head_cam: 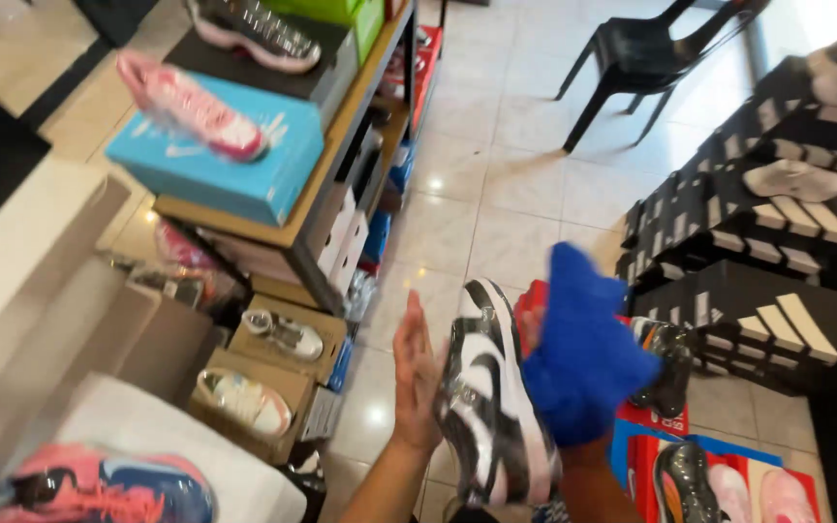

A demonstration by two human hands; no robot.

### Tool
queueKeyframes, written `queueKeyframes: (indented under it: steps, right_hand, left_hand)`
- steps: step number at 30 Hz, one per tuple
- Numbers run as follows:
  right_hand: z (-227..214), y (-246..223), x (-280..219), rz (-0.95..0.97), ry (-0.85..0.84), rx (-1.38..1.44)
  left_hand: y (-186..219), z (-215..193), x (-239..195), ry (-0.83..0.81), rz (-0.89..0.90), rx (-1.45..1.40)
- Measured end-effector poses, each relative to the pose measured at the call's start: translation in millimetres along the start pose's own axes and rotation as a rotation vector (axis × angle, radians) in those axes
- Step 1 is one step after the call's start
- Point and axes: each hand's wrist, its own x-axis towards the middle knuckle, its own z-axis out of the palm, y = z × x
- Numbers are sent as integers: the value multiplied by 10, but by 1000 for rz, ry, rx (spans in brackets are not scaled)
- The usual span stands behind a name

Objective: Cleaning and organizing shoeboxes and shoes using a cloth

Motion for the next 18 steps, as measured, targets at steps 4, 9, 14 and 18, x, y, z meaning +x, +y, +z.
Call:
queueKeyframes:
  steps: [4,9,14,18]
  right_hand:
    - [-225,-58,-191,-54,29,6]
    - [-347,329,-459,-78,171,26]
    - [-740,242,-904,-137,401,50]
    - [-790,402,-1416,-205,606,94]
  left_hand:
    - [-142,-11,140,14,-799,-736]
    - [-1007,-224,-113,-251,-961,-242]
    - [-827,153,126,-774,-1070,-299]
    - [-1102,507,91,-837,-1066,-171]
